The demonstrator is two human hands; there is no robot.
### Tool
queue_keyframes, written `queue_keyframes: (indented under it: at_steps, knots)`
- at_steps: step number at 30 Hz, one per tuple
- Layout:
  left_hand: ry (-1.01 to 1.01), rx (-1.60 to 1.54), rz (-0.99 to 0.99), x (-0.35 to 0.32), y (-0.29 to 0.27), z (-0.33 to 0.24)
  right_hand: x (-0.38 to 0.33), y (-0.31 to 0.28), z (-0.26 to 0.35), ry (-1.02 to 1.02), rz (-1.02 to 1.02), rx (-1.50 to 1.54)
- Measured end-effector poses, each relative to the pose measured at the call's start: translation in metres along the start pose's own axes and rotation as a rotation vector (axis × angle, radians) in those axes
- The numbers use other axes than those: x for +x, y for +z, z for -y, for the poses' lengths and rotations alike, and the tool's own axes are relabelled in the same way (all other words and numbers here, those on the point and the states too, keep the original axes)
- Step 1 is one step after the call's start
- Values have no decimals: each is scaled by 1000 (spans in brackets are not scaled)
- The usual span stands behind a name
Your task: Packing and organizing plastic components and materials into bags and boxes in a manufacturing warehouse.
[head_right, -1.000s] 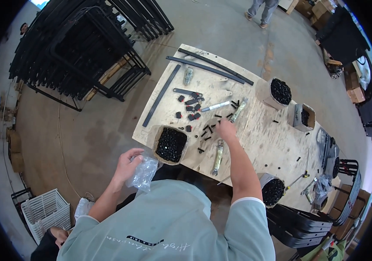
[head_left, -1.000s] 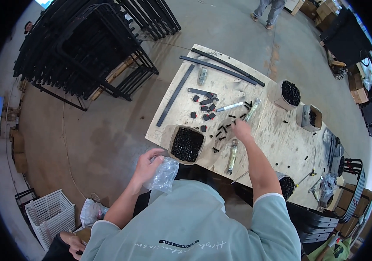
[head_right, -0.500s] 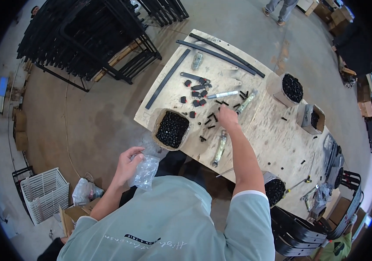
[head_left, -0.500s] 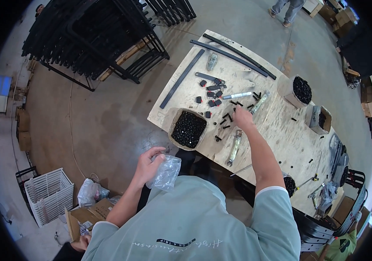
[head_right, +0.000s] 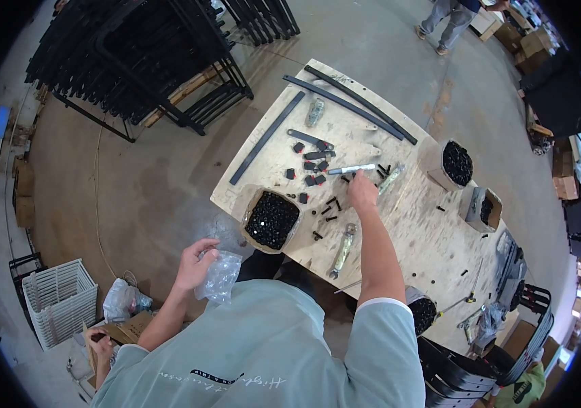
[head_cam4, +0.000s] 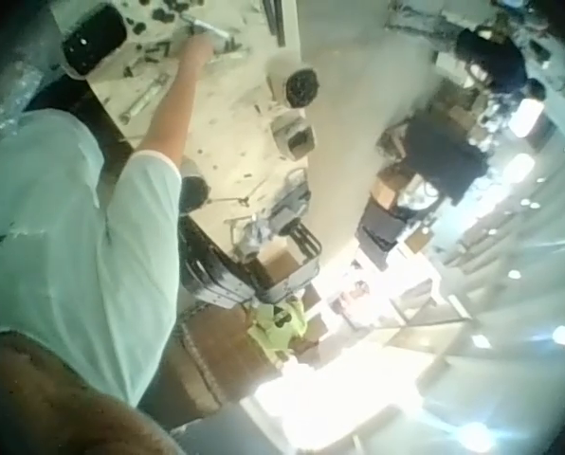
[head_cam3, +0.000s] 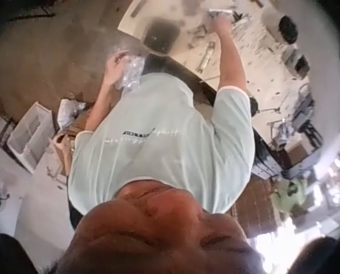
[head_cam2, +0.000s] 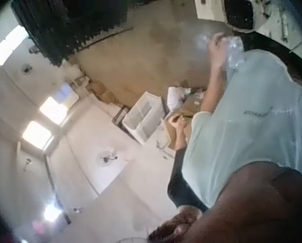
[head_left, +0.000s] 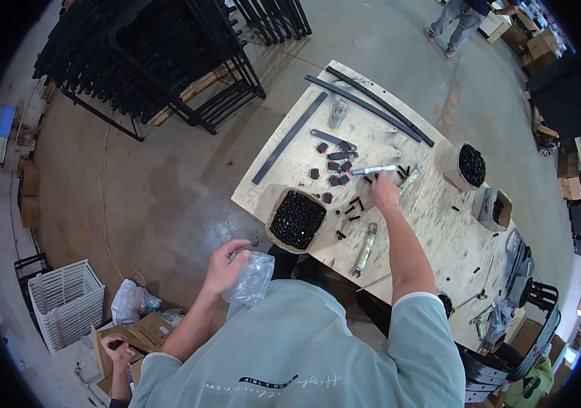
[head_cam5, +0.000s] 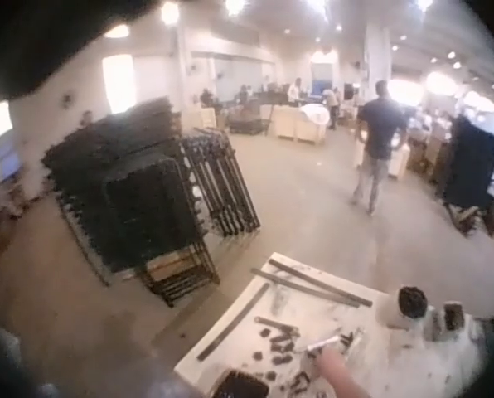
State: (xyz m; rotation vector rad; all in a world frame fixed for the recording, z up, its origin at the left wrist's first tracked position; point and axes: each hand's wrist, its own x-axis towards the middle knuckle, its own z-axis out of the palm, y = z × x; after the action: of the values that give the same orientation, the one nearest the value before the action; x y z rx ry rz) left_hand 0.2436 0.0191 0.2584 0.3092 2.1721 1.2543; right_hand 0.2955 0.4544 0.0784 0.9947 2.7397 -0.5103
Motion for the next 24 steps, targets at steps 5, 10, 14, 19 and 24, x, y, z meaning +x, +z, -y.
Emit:
queue_keyframes:
  at_steps: [5,10,14,19,24]
  knots:
    - [-16,-40,-9,5,6,-5,4,-8,-12,51,32,-25]
    - [17,-32,-38,11,5,-5,12,-17,-14,-15,127,-126]
    - [-18,-18,-59,8,7,-4,3,-9,-17,-100,156,-155]
    - [-14,-22,-73,10,4,-1,4,-8,-10,-102,165,-190]
    - [-2,-37,-58,20,9,-16,-1,4,-35,-102,-35,254]
